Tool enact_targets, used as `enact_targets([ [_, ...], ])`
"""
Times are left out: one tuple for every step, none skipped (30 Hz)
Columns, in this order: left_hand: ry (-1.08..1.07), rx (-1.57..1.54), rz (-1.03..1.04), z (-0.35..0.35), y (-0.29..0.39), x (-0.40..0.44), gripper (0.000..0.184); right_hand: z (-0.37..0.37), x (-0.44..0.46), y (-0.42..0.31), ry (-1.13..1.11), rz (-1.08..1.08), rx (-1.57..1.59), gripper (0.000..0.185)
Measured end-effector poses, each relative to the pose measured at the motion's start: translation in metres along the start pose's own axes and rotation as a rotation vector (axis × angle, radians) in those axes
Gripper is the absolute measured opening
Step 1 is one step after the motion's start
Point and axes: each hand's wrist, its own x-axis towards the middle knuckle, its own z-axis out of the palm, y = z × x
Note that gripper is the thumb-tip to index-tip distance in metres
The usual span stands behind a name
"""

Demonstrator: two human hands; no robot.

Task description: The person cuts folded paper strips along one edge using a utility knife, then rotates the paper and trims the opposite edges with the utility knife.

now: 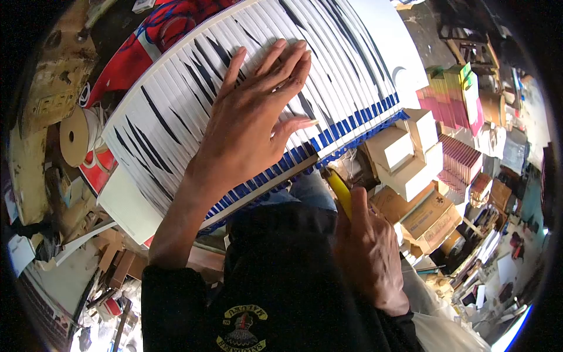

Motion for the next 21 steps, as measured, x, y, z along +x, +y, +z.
enact_targets([
  [0.008,-0.001,0.0,0.001,-0.001,-0.001,0.075,-0.004,-0.001,-0.001,-0.043,0.026,-0.005,0.054],
  [0.013,-0.005,-0.004,0.002,-0.001,-0.002,0.075,-0.004,0.0,0.001,-0.046,0.025,-0.01,0.054],
  [0.014,-0.008,-0.008,0.001,-0.001,-0.002,0.075,-0.001,0.001,0.003,-0.003,-0.023,-0.01,0.049],
  [-0.002,0.006,-0.014,0.001,-0.001,-0.002,0.075,0.003,0.002,0.006,0.043,-0.07,-0.006,0.044],
  [-0.024,0.02,-0.013,0.0,0.0,-0.001,0.075,0.012,0.002,0.013,0.045,-0.063,-0.001,0.044],
  [-0.031,0.017,0.002,0.001,0.001,-0.002,0.075,0.024,0.004,0.018,0.079,-0.109,-0.144,0.042],
  [-0.021,0.008,0.01,0.001,0.001,-0.003,0.076,0.028,0.008,0.022,0.116,-0.168,-0.297,0.041],
  [0.002,0.006,-0.001,0.002,-0.002,-0.003,0.076,0.02,0.007,0.026,0.125,-0.189,-0.311,0.041],
  [-0.017,-0.045,-0.004,-0.004,-0.001,-0.002,0.077,0.004,-0.007,0.02,-0.01,-0.066,-0.213,0.036],
  [-0.014,-0.076,0.018,-0.006,-0.004,-0.002,0.077,-0.007,-0.017,0.011,-0.029,0.073,-0.059,0.031],
  [-0.008,-0.101,0.019,-0.005,-0.006,-0.003,0.077,-0.019,-0.027,0.002,-0.026,0.213,0.093,0.027],
  [-0.002,-0.126,0.022,-0.005,-0.007,-0.003,0.077,-0.018,-0.026,0.002,-0.024,0.212,0.095,0.027],
  [-0.004,-0.123,0.026,-0.005,-0.007,-0.003,0.077,-0.017,-0.024,0.002,0.048,0.119,0.121,0.033],
  [-0.025,-0.104,0.008,-0.006,-0.006,-0.001,0.075,-0.015,-0.022,0.002,0.122,0.028,0.148,0.04],
  [-0.046,-0.084,-0.009,-0.007,-0.006,0.0,0.072,-0.009,-0.014,-0.007,0.196,0.011,0.197,0.018],
  [-0.044,-0.081,-0.005,-0.006,-0.006,0.0,0.072,-0.001,-0.011,-0.001,0.201,0.009,0.198,0.018],
  [-0.026,-0.101,-0.007,-0.005,-0.007,-0.001,0.074,0.011,-0.008,0.009,0.191,-0.106,0.166,0.04],
  [-0.007,-0.122,-0.009,-0.004,-0.008,-0.001,0.077,0.017,-0.005,0.016,0.194,-0.174,0.154,0.051],
  [-0.005,-0.121,-0.01,-0.004,-0.008,-0.001,0.077,0.024,-0.003,0.023,0.197,-0.243,0.142,0.061],
  [-0.002,-0.128,-0.013,-0.004,-0.008,-0.001,0.077,0.031,-0.001,0.029,0.201,-0.311,0.13,0.072],
  [0.001,-0.135,-0.018,-0.004,-0.007,-0.002,0.076,0.026,0.001,0.021,0.168,-0.254,0.118,0.068],
])
